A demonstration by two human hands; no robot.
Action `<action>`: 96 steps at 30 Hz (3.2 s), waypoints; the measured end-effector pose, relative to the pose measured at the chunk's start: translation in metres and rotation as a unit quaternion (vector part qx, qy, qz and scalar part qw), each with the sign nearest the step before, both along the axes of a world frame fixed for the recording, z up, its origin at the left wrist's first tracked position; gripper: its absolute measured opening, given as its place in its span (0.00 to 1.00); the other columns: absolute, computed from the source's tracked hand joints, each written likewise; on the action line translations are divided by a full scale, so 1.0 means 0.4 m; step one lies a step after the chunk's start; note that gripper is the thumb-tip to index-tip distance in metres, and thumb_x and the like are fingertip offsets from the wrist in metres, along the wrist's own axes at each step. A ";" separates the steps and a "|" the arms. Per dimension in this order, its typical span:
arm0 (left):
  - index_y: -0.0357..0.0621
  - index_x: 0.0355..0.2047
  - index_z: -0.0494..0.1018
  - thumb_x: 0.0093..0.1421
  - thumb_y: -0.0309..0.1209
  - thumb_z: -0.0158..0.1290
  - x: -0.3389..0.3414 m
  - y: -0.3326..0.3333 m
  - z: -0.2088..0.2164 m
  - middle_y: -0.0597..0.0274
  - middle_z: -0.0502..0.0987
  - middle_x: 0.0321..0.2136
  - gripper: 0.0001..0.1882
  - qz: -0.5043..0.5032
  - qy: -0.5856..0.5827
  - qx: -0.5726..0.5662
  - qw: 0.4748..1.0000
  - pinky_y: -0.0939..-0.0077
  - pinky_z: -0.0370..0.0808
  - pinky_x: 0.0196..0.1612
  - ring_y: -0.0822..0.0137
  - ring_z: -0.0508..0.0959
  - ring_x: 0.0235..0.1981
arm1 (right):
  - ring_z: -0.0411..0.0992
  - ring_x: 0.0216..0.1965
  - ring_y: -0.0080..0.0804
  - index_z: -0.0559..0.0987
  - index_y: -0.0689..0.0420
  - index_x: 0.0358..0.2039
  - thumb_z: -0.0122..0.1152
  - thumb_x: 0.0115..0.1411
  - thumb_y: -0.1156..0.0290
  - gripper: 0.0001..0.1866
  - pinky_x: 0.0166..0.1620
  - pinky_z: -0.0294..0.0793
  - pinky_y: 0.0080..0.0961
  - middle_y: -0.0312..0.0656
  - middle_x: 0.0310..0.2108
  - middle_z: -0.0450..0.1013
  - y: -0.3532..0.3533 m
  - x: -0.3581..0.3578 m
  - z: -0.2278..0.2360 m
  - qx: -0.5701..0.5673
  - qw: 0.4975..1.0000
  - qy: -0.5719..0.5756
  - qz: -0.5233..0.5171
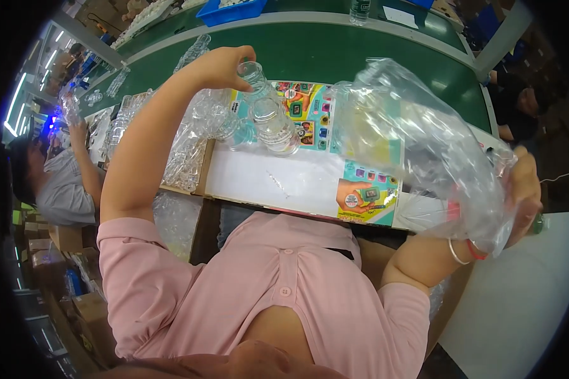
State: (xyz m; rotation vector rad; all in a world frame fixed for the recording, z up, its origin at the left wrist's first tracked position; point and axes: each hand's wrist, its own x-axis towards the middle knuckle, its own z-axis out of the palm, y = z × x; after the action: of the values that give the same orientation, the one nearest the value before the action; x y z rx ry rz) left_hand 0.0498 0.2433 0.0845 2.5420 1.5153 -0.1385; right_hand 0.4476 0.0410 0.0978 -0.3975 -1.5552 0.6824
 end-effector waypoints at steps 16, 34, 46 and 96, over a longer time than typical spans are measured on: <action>0.45 0.41 0.71 0.48 0.38 0.57 0.085 -0.094 0.117 0.52 0.74 0.40 0.20 -0.075 -0.189 0.077 0.976 0.69 0.71 0.42 0.57 0.74 0.40 | 0.65 0.22 0.32 0.73 0.52 0.44 0.63 0.46 0.67 0.22 0.30 0.67 0.23 0.43 0.19 0.66 0.162 -0.189 0.000 -0.204 0.774 -0.474 -0.368; 0.42 0.61 0.39 0.42 0.41 0.64 0.301 -0.238 0.302 0.46 0.48 0.60 0.54 -0.329 -0.473 -0.103 0.811 0.62 0.56 0.58 0.49 0.53 0.59 | 0.69 0.32 0.24 0.70 0.60 0.43 0.52 0.57 0.73 0.13 0.34 0.68 0.15 0.40 0.31 0.71 0.183 -0.253 0.131 0.014 0.988 -0.033 -0.149; 0.34 0.43 0.68 0.56 0.32 0.50 -0.792 -0.607 -0.047 0.44 0.71 0.42 0.17 0.403 0.251 0.623 0.622 0.65 0.69 0.45 0.49 0.72 0.40 | 0.62 0.52 0.37 0.62 0.61 0.51 0.57 0.52 0.72 0.26 0.55 0.58 0.30 0.47 0.48 0.63 0.193 -0.185 -0.128 -0.078 0.980 -0.056 -0.176; 0.39 0.28 0.70 0.48 0.27 0.56 -0.673 -0.452 -0.276 0.57 0.70 0.27 0.08 0.364 -0.293 0.258 0.845 0.74 0.68 0.33 0.65 0.71 0.29 | 0.54 0.57 0.38 0.53 0.59 0.58 0.55 0.52 0.68 0.35 0.59 0.52 0.32 0.45 0.57 0.53 0.260 -0.174 -0.257 -0.221 0.939 -0.250 -0.085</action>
State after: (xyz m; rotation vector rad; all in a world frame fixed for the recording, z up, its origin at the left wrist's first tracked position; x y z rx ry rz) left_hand -0.2193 0.0627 -0.0261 1.7781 2.2562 1.1638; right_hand 0.3779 0.1451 -0.0051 -1.1010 -1.8070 0.8369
